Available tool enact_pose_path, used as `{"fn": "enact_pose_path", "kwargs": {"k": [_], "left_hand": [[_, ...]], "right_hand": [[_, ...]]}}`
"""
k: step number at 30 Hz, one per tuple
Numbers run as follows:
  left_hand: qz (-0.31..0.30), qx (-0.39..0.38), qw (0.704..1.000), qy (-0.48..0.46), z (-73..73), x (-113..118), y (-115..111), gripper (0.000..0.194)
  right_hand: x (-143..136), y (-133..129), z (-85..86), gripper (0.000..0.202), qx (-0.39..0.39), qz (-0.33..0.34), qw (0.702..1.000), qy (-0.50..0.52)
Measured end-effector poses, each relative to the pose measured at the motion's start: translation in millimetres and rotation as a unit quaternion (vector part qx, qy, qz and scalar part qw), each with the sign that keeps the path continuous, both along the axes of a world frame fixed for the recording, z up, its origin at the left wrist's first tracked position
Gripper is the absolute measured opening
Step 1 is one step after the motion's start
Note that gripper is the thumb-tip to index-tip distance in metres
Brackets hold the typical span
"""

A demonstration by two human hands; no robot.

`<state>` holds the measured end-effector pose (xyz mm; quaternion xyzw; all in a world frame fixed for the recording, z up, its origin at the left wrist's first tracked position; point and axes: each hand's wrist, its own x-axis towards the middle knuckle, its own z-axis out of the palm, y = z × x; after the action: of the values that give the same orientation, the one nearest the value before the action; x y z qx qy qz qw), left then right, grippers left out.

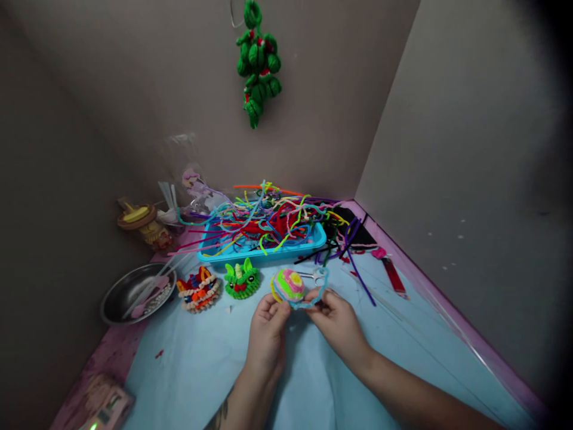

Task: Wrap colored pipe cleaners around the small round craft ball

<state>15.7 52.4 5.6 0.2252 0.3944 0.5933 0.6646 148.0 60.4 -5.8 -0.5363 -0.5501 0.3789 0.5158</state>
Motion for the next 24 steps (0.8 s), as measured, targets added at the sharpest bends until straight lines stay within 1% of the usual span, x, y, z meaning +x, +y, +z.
{"fn": "enact_pose_path", "kwargs": {"k": [5, 8, 13, 17, 20, 22, 24], "left_hand": [[0.005, -0.011, 1.0, 0.003, -0.7, -0.7, -0.7, 0.033], [0.005, -0.009, 1.0, 0.008, -1.5, -1.1, -0.7, 0.032], [0.013, 0.001, 1.0, 0.012, -2.6, -1.1, -0.8, 0.033], [0.019, -0.002, 1.0, 0.013, 0.8, 0.4, -1.1, 0.035], [0.022, -0.006, 1.0, 0.009, 1.6, -0.1, -0.7, 0.034], [0.028, -0.004, 1.0, 0.014, 0.4, -1.7, 0.0, 0.033], [0.039, 0.002, 0.999, 0.033, -1.3, -3.2, 0.5, 0.03]], "right_hand": [[-2.1, 1.4, -3.4, 0.012, -0.031, -0.016, 0.999, 0.04], [-3.1, 1.7, -0.8, 0.011, -0.053, -0.012, 0.997, 0.057], [-4.3, 1.0, 8.3, 0.01, -0.094, 0.005, 0.992, 0.084], [-7.5, 0.4, 6.5, 0.018, -0.135, 0.028, 0.972, 0.188], [-8.6, 0.9, 4.7, 0.018, -0.156, 0.063, 0.955, 0.244], [-8.0, 1.3, 5.4, 0.017, -0.165, 0.081, 0.95, 0.252], [-7.0, 1.0, 7.1, 0.018, -0.151, 0.071, 0.957, 0.238]]}}
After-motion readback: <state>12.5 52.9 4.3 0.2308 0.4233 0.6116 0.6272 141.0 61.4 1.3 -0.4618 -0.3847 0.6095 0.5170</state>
